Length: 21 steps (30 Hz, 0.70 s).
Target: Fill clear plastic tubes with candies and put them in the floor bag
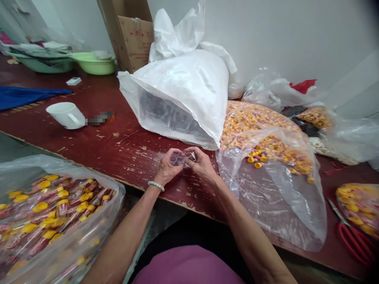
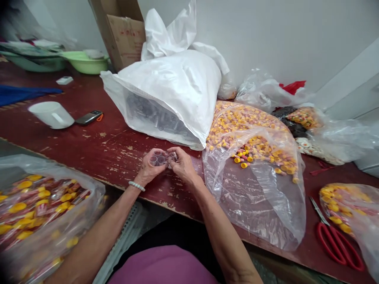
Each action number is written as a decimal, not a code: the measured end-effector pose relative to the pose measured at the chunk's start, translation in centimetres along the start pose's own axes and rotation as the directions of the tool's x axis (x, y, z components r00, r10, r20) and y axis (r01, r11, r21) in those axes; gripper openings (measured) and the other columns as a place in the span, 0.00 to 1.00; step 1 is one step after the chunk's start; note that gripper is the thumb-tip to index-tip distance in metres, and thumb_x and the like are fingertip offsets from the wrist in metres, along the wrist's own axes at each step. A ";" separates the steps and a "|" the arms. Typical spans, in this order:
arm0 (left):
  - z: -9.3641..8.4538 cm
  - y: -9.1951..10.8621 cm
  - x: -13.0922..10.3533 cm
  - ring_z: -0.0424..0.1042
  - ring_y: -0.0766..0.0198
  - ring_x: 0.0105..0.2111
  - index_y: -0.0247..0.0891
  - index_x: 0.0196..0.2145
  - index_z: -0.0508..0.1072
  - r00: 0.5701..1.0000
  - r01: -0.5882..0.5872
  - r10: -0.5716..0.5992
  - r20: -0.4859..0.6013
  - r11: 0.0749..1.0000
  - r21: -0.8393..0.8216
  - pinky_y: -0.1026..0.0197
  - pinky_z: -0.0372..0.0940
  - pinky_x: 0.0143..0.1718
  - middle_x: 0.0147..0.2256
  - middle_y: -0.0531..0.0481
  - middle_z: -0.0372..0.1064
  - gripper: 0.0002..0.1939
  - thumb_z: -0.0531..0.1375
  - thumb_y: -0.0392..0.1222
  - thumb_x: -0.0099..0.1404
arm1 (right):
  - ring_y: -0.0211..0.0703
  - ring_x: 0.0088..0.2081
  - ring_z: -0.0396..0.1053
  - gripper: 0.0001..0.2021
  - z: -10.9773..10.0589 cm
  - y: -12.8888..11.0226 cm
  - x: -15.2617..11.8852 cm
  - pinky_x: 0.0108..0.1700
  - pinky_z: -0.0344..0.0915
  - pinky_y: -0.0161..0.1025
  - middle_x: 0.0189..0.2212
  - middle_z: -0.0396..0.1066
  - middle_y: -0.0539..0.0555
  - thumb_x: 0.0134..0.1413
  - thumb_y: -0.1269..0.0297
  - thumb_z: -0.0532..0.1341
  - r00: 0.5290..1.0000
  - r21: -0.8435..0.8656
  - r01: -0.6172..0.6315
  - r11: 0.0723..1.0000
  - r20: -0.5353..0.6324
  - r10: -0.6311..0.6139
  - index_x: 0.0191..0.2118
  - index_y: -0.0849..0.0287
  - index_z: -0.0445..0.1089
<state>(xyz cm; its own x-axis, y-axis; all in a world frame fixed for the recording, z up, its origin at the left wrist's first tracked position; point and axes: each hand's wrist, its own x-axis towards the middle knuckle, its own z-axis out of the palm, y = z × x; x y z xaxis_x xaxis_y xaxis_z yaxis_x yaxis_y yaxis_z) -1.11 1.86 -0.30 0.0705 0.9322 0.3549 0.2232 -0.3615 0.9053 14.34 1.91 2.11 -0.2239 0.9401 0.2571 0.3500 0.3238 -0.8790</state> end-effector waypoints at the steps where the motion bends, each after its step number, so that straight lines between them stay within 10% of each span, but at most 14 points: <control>1: 0.4 0.1 -0.1 0.73 0.62 0.36 0.37 0.38 0.66 1.000 0.009 -0.010 -0.023 0.999 -0.030 0.60 0.68 0.39 0.37 0.48 0.71 0.18 0.65 0.36 0.48 | 0.38 0.32 0.66 0.14 -0.1 -0.2 -0.2 0.36 0.63 0.36 0.32 0.69 0.48 0.49 0.64 0.60 0.999 0.103 -0.052 0.993 0.003 0.052 0.44 0.55 0.65; 5: 1.5 0.4 -0.6 0.74 0.63 0.34 0.37 0.36 0.65 0.994 0.023 -0.035 -0.102 0.992 -0.124 0.61 0.69 0.37 0.35 0.48 0.71 0.21 0.68 0.37 0.44 | 0.35 0.27 0.63 0.19 0.1 -0.7 -1.2 0.31 0.61 0.35 0.30 0.67 0.47 0.47 0.56 0.62 0.982 0.394 -0.170 0.903 -0.013 0.191 0.45 0.55 0.63; 21: 3.0 1.1 -1.6 0.73 0.58 0.40 0.37 0.37 0.66 0.994 0.108 -0.102 0.037 0.956 -0.271 0.56 0.67 0.43 0.38 0.48 0.72 0.24 0.69 0.35 0.41 | 0.41 0.43 0.65 0.17 1.7 1.0 -2.5 0.49 0.60 0.39 0.41 0.68 0.50 0.58 0.48 0.51 0.950 0.691 0.061 0.720 -0.261 0.170 0.42 0.53 0.68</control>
<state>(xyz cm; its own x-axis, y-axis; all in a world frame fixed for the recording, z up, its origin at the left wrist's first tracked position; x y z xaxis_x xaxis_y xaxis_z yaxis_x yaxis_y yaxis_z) 1.95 0.03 -0.56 0.0833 0.9641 0.2522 -0.0429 -0.2493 0.9675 13.72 -0.28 -0.10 0.0842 0.9762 0.2000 -0.3903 0.2169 -0.8948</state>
